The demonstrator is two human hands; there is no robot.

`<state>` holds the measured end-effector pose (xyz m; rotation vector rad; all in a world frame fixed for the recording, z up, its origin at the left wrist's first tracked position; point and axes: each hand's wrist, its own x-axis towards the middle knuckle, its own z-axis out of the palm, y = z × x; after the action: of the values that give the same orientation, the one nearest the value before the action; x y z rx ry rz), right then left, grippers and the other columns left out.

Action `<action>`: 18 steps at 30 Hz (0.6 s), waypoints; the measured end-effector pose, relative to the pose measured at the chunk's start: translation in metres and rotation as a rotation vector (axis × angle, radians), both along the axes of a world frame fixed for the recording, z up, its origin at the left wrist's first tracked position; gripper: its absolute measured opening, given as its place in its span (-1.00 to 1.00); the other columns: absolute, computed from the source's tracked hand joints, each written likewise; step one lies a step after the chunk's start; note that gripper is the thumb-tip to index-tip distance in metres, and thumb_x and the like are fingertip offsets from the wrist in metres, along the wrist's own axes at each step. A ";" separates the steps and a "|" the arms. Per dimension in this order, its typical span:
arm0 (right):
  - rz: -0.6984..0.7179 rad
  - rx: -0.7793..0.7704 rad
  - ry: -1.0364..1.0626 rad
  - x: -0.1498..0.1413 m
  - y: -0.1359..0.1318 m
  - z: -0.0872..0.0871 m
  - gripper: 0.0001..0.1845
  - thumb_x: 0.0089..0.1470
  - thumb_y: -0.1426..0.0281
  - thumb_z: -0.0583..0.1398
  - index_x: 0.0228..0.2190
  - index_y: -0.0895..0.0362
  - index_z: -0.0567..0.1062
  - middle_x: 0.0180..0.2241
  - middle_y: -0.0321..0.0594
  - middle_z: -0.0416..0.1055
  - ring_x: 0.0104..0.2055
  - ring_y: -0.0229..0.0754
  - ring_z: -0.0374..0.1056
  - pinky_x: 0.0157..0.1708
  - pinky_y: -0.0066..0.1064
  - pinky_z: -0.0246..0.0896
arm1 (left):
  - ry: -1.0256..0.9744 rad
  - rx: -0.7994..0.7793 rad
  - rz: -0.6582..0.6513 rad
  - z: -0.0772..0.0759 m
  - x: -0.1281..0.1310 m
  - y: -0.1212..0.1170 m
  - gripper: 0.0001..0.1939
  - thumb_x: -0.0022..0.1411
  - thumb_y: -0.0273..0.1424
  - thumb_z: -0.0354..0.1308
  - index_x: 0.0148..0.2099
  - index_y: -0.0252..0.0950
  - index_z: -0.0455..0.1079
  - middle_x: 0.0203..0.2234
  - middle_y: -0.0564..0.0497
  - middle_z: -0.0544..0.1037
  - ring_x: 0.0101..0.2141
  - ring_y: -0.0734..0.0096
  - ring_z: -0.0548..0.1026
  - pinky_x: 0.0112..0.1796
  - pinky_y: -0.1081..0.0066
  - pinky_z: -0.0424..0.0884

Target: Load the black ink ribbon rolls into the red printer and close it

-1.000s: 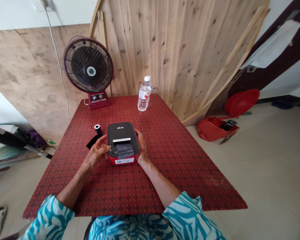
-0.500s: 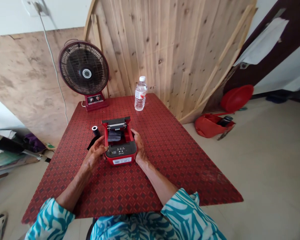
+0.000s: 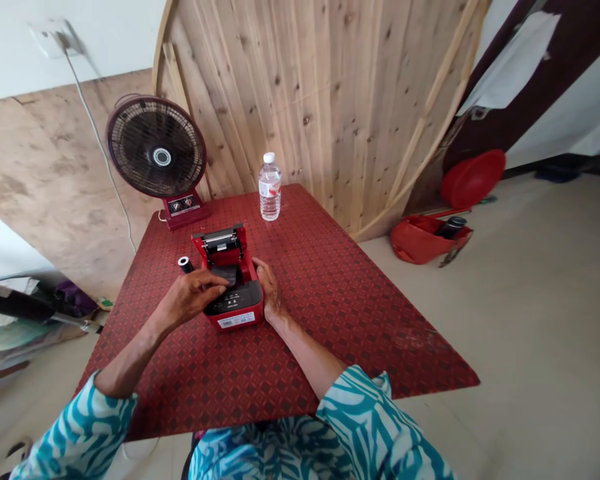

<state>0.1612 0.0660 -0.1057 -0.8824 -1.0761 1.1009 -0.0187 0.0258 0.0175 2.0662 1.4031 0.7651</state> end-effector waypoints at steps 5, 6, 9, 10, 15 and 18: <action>0.023 -0.018 0.015 -0.001 0.000 0.002 -0.52 0.16 0.04 0.06 -0.04 0.03 0.49 -0.01 -0.18 0.47 0.11 -0.06 0.31 0.17 -0.16 0.12 | 0.071 0.047 -0.058 0.017 0.017 0.022 -0.80 0.12 -0.31 0.20 -0.21 -0.15 0.60 -0.18 -0.02 0.64 -0.14 0.16 0.56 -0.06 0.26 0.42; 0.022 -0.018 0.014 -0.001 0.000 0.003 -0.53 0.16 0.05 0.05 -0.04 0.03 0.50 -0.01 -0.19 0.47 0.10 -0.06 0.31 0.17 -0.17 0.12 | 0.066 0.048 -0.045 0.018 0.019 0.023 -0.80 0.12 -0.31 0.21 -0.21 -0.14 0.60 -0.17 -0.02 0.64 -0.14 0.15 0.56 -0.05 0.25 0.42; 0.007 -0.002 0.005 -0.002 0.001 0.003 -0.55 0.16 0.06 0.06 -0.06 0.01 0.51 -0.02 -0.22 0.48 0.09 -0.10 0.32 0.17 -0.21 0.12 | 0.124 0.026 -0.065 0.016 0.025 0.025 -0.79 0.15 -0.36 0.19 -0.18 -0.12 0.59 -0.17 -0.01 0.64 -0.12 0.14 0.56 0.00 0.23 0.40; 0.002 0.008 0.006 -0.002 0.001 0.003 -0.56 0.16 0.07 0.06 -0.07 0.00 0.51 -0.01 -0.23 0.48 0.09 -0.11 0.32 0.17 -0.22 0.12 | 0.178 0.024 -0.087 0.014 0.027 0.026 -0.79 0.15 -0.39 0.18 -0.18 -0.12 0.59 -0.15 -0.01 0.63 -0.08 0.14 0.54 0.04 0.22 0.37; -0.004 0.019 0.002 -0.002 0.003 0.004 -0.59 0.17 0.11 0.06 -0.08 0.00 0.51 -0.02 -0.24 0.48 0.09 -0.12 0.32 0.17 -0.24 0.10 | 0.494 0.087 -0.121 0.005 0.034 0.041 -0.73 0.16 -0.43 0.20 -0.06 -0.19 0.53 0.01 -0.11 0.53 0.05 0.06 0.45 0.12 0.13 0.31; 0.000 0.019 -0.010 -0.001 0.002 0.007 -0.61 0.17 0.15 0.05 -0.08 0.01 0.51 -0.02 -0.23 0.47 0.10 -0.12 0.31 0.17 -0.24 0.10 | 0.718 0.123 -0.105 0.006 0.039 0.047 -0.67 0.20 -0.49 0.17 0.03 -0.22 0.45 0.06 -0.15 0.46 0.06 0.08 0.44 0.06 0.18 0.35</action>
<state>0.1600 0.0685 -0.0992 -0.8740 -1.0932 1.0851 0.0202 0.0728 0.0232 2.6318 1.6002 0.0413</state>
